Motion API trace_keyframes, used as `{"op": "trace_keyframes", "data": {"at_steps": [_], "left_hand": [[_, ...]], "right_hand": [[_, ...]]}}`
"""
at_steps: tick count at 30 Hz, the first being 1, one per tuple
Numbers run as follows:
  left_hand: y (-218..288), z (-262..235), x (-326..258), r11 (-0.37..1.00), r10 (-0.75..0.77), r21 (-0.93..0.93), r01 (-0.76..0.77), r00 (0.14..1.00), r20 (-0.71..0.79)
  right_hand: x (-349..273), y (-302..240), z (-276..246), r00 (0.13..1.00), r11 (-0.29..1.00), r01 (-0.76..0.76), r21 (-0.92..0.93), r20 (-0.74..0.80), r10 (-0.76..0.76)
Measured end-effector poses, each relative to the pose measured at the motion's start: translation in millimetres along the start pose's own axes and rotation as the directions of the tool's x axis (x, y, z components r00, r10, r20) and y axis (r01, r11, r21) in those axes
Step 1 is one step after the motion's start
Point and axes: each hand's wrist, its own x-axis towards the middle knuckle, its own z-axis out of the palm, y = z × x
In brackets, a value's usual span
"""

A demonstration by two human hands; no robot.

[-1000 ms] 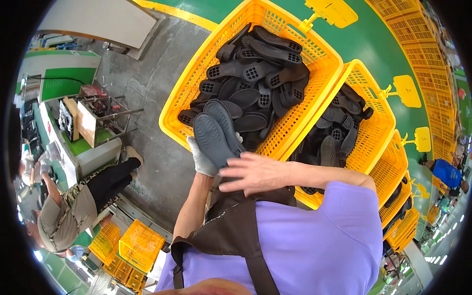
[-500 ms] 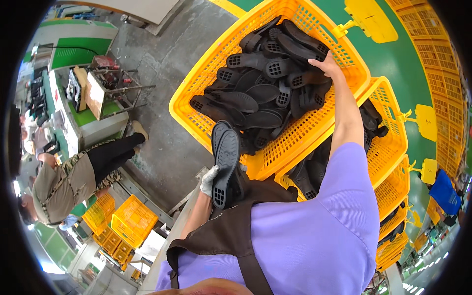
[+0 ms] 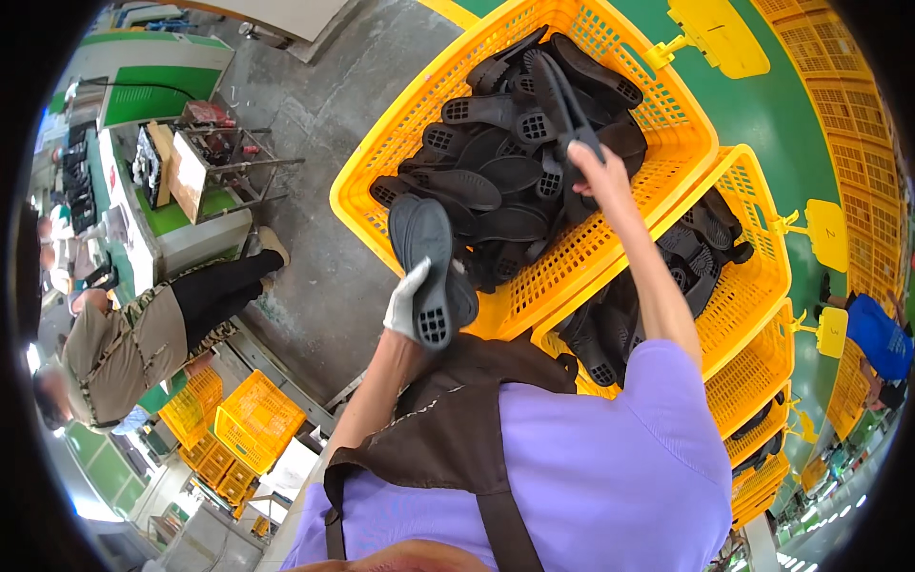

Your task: The person picks up a pair of black slipper soles from a yellow crate and places them on a workbench. Using a brush, they apply a clear adhesive to the textured bottom of each sole, covering the entire surface area before setting them down.

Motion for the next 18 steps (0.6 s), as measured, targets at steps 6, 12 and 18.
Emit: {"op": "trace_keyframes", "data": {"at_steps": [6, 12, 18], "left_hand": [[-13.9, -8.0, 42.4, 0.974, 0.221, 0.041, -0.223, 0.973, 0.060], [-18.0, -12.0, 18.5, 0.960, 0.256, 0.062, -0.275, 0.943, 0.213], [-6.1, -7.2, -21.2, 0.870, 0.393, 0.194, -0.453, 0.875, 0.283]], "right_hand": [[-131.5, -29.0, 73.6, 0.837, 0.728, 0.532, -0.433, 0.139, -0.530], [-182.1, -52.1, 106.7, 0.860, 0.645, 0.505, -0.574, 0.268, -0.435], [-199.9, -64.8, 113.6, 0.793, 0.450, 0.587, -0.673, 0.369, -0.485]]}}
